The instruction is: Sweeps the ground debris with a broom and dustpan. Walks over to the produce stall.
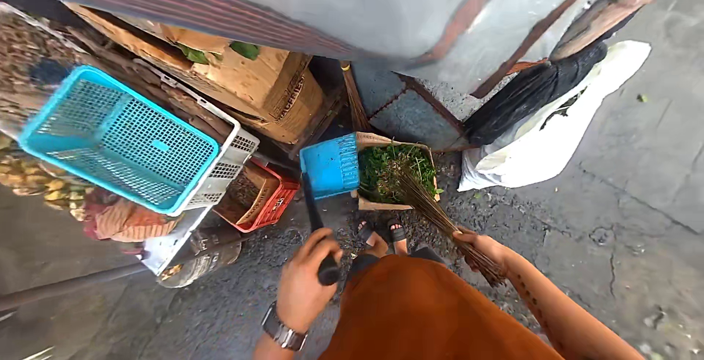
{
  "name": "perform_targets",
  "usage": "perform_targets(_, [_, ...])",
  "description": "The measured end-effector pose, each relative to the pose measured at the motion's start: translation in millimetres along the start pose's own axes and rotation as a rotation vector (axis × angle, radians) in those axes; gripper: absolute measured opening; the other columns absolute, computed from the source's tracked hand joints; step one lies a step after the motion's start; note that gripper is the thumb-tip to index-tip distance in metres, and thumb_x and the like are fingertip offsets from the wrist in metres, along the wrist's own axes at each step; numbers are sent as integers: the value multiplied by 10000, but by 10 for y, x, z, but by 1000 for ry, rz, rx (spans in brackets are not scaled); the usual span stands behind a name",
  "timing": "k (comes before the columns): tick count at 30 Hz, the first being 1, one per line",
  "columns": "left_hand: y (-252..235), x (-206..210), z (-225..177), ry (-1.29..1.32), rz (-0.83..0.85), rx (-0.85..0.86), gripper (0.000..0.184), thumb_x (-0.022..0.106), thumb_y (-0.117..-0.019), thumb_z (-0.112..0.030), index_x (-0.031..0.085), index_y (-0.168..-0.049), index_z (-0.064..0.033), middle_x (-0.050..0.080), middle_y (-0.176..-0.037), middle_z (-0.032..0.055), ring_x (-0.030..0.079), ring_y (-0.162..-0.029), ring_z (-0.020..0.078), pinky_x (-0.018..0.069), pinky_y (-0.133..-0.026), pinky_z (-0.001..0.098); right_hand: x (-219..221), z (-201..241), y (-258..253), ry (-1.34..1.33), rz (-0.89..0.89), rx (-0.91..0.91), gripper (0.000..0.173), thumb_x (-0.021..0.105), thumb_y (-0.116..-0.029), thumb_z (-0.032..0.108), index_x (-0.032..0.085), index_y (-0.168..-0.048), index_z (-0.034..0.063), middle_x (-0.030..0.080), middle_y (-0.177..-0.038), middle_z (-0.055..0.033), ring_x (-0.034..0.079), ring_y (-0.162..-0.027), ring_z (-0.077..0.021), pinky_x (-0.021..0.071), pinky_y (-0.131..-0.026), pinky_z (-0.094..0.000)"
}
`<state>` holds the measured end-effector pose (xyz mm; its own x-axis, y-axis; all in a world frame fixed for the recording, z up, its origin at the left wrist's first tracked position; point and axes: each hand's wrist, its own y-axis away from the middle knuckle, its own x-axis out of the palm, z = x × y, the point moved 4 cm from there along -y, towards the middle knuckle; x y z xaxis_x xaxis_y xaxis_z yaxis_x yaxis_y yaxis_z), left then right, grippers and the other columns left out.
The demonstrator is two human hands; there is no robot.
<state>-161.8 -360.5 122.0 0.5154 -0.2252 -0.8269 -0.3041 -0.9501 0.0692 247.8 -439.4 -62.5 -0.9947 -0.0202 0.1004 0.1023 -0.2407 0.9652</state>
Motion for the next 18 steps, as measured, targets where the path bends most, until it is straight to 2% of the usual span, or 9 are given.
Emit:
perform_targets(2, [132, -179, 378, 138, -144, -60, 167, 696, -938, -279, 753, -970, -125, 703, -1264, 76, 696, -1129, 148, 604, -945, 334, 140, 85, 180, 36, -59, -11, 501, 493, -1082, 376, 375, -1554, 256, 606, -852, -85, 556, -552, -168, 502, -488, -331])
perform_targets(4, [224, -300, 674, 227, -245, -115, 165, 721, -918, -245, 743, -971, -90, 711, -1232, 97, 678, -1169, 150, 576, -1000, 322, 281, 169, 340, 43, -92, -34, 488, 506, -1073, 349, 392, -1537, 248, 599, -837, -77, 550, -541, -160, 498, -476, -324])
perform_targets(6, [322, -376, 919, 266, -305, -181, 170, 728, -911, -232, 737, -982, -78, 716, -1220, 96, 676, -1170, 148, 568, -1011, 325, 402, 260, 407, 64, -90, -56, 480, 511, -1075, 353, 398, -1528, 242, 599, -817, -71, 560, -539, -156, 507, -474, -319])
perform_targets(11, [728, -340, 1495, 340, -381, -274, 193, 733, -904, -230, 731, -999, -61, 717, -1219, 102, 682, -1155, 150, 565, -1013, 338, 822, 792, 209, 143, -84, -134, 480, 479, -1085, 365, 380, -1535, 231, 607, -832, -76, 556, -545, -160, 500, -483, -325])
perform_targets(13, [919, -264, 1659, 399, -424, -295, 187, 736, -899, -214, 730, -1001, -57, 716, -1223, 101, 678, -1166, 156, 561, -1026, 345, 1008, 1159, 79, 172, -129, -201, 478, 483, -1083, 348, 381, -1532, 217, 604, -837, -78, 560, -561, -161, 503, -493, -331])
perform_targets(14, [1013, -219, 1694, 421, -447, -316, 183, 737, -899, -209, 730, -1001, -57, 717, -1224, 100, 679, -1167, 155, 561, -1027, 343, 1096, 1333, 51, 216, -167, -238, 471, 492, -1082, 335, 390, -1520, 195, 603, -861, -76, 573, -600, -159, 516, -524, -335])
perform_targets(16, [1278, -157, 1680, 464, -475, -376, 191, 745, -894, -184, 724, -1011, -34, 721, -1214, 115, 682, -1167, 167, 560, -1030, 352, 1244, 1484, 63, 301, -229, -258, 474, 527, -1072, 322, 413, -1504, 162, 619, -986, -103, 601, -743, -186, 540, -653, -382])
perform_targets(18, [1452, -161, 1712, 479, -517, -450, 193, 748, -886, -175, 722, -1019, -38, 729, -1198, 102, 692, -1145, 159, 571, -1014, 353, 1348, 1655, 23, 357, -247, -258, 507, 547, -1061, 347, 414, -1518, 173, 634, -1050, -125, 621, -805, -210, 548, -695, -414])
